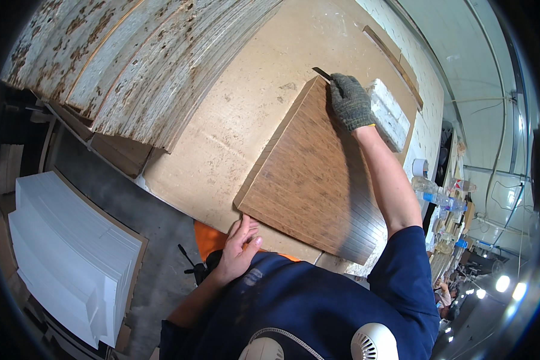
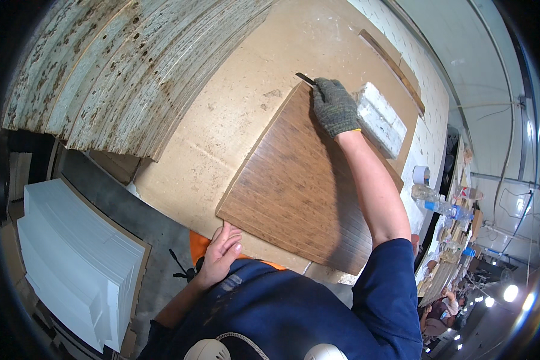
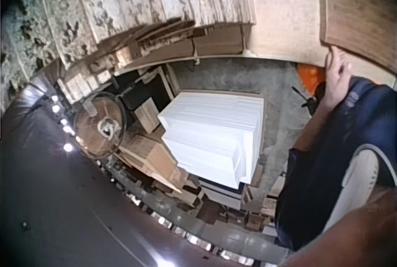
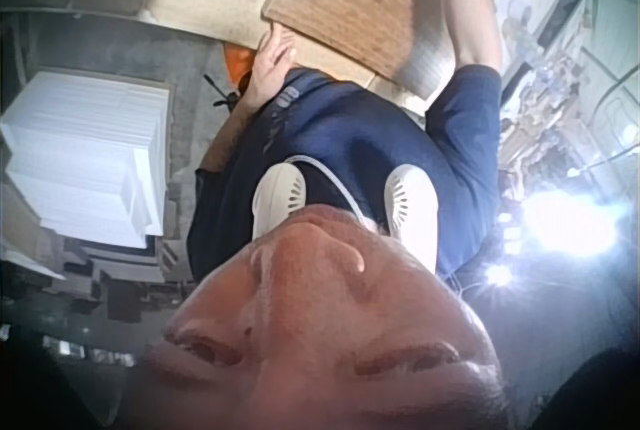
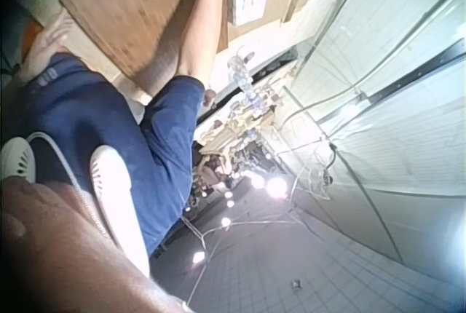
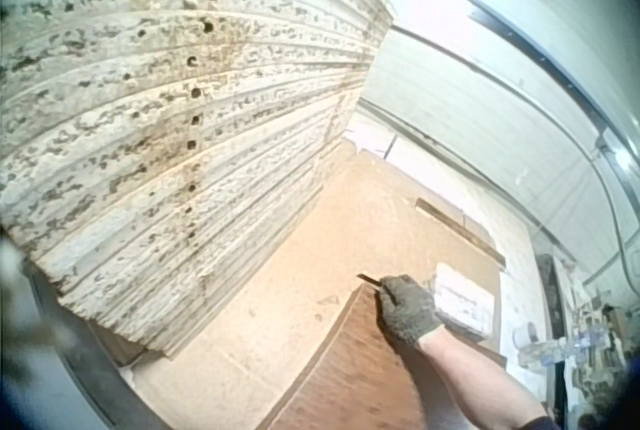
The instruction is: The person uses a small blade to scrape the edges and corners of a rectangular wooden panel, then wipes the surface with a gloved hand.
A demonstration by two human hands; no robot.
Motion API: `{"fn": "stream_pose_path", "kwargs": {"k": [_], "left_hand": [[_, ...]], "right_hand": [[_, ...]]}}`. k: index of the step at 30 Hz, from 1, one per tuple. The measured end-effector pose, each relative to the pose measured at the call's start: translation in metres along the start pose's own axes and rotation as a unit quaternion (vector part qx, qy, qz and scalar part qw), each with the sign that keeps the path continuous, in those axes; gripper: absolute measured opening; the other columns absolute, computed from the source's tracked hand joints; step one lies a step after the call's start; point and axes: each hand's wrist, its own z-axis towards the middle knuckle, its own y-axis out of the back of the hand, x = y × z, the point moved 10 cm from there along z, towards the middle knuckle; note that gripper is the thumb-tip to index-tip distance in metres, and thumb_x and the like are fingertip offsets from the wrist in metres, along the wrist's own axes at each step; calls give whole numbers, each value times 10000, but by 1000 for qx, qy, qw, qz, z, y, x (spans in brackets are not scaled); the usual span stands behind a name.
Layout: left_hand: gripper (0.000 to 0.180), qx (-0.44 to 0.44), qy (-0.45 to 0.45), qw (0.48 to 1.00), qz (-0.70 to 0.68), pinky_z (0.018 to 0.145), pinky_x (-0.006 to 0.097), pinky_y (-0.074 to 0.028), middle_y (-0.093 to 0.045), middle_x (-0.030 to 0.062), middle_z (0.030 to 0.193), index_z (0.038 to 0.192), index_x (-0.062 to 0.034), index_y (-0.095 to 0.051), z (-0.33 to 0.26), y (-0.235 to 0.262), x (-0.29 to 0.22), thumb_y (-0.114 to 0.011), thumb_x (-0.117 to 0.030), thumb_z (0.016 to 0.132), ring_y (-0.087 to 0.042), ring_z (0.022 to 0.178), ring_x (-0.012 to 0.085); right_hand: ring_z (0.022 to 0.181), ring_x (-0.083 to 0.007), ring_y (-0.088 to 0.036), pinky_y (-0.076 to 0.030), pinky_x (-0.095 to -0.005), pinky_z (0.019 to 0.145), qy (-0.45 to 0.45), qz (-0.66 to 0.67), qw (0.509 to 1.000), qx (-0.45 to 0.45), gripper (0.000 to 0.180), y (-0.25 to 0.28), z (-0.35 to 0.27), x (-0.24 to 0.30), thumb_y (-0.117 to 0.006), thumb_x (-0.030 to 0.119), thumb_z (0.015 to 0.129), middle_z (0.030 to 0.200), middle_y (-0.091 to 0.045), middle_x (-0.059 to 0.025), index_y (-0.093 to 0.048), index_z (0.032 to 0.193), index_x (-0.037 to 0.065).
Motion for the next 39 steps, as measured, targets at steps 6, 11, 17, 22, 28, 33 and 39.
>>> {"fn": "stream_pose_path", "kwargs": {"k": [6, 11, 17, 22, 28, 33, 39], "left_hand": [[649, -5, -5, 1000, 11, 960, 342, -441, -414, 198, 1271, 1432, 50, -186, 0, 1, 0, -539, -51, 898, -495, 1142, 252], [661, -6, -3, 1000, 19, 949, 338, -448, -423, 202, 1261, 1432, 50, -190, 1, 1, -1, -551, -49, 887, -498, 1137, 251], [654, -10, -15, 999, 27, 939, 335, -457, -435, 203, 1248, 1420, 67, -207, 0, 1, 0, -558, -45, 880, -513, 1123, 252], [645, -10, -9, 999, 41, 937, 332, -457, -437, 202, 1242, 1409, 84, -219, 1, 1, -4, -562, -42, 877, -517, 1120, 252], [650, -12, -10, 999, 43, 935, 332, -453, -432, 198, 1227, 1411, 81, -220, 2, 0, -1, -559, -22, 866, -509, 1111, 252], [677, -20, -26, 997, 68, 925, 335, -454, -436, 196, 1205, 1419, 71, -214, -1, 2, 0, -568, -6, 847, -508, 1093, 254], [689, -13, -35, 996, 85, 920, 332, -456, -437, 196, 1198, 1423, 60, -215, -1, 1, 1, -578, -7, 841, -513, 1077, 250]], "right_hand": [[939, -341, -600, -479, -421, 814, 2, -67, 990, 125, 276, -8, 8, 17, -521, 254, 878, 1000, -635, -161, -616, 1080, 92], [921, -350, -606, -483, -434, 799, -8, -93, 986, 139, 280, -10, 11, 12, -504, 249, 875, 983, -642, -163, -612, 1096, 117], [913, -354, -609, -485, -439, 794, 10, -73, 989, 129, 285, -14, 12, 11, -505, 248, 874, 975, -648, -161, -611, 1110, 128], [908, -352, -613, -488, -439, 790, 6, -79, 987, 141, 287, -14, 14, 10, -514, 235, 868, 977, -651, -159, -614, 1116, 130], [855, -355, -621, -493, -445, 740, 109, -59, 974, 189, 255, -9, 3, 44, -522, 209, 851, 913, -650, -157, -597, 1080, 124], [782, -368, -622, -481, -474, 678, 151, -44, 966, 204, 151, 3, -11, 81, -504, 189, 845, 811, -630, -162, -554, 957, 101], [816, -376, -623, -479, -481, 701, 34, -78, 990, 108, 282, -9, 7, 15, -451, 246, 898, 886, -650, -184, -558, 1111, 95]]}}
